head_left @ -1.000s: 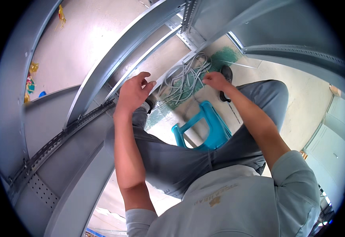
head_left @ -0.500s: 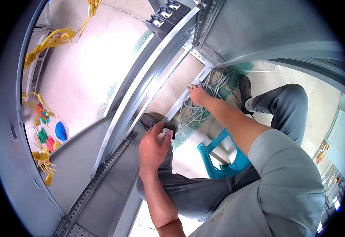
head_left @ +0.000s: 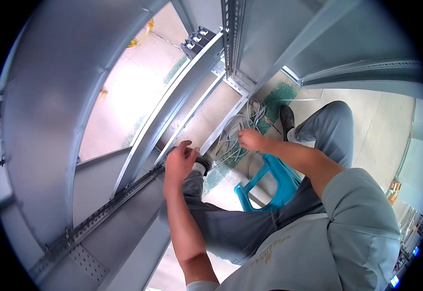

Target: The person sits on a small stool and gathers a bundle of gray cables from the floor. They then route the cables through a metal rack, securing them with zip ties to the rack's interior structure.

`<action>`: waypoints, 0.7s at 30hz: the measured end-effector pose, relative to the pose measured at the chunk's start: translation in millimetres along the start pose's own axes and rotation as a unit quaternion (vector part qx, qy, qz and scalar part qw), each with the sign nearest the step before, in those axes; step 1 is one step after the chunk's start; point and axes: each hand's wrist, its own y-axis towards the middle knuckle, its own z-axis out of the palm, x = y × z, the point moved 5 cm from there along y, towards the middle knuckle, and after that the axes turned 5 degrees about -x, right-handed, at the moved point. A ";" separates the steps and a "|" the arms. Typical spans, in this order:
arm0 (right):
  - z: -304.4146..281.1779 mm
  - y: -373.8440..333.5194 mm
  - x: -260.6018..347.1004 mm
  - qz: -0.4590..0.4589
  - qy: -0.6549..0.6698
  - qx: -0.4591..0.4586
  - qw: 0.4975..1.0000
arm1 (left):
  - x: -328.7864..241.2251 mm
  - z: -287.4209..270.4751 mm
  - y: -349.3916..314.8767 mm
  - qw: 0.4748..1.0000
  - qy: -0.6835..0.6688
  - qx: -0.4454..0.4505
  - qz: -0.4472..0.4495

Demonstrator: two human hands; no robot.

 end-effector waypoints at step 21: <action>-222.0 -169.5 260.2 -0.117 0.412 -0.083 0.900 | -163.9 -6.3 -220.4 0.753 -0.625 -0.136 0.154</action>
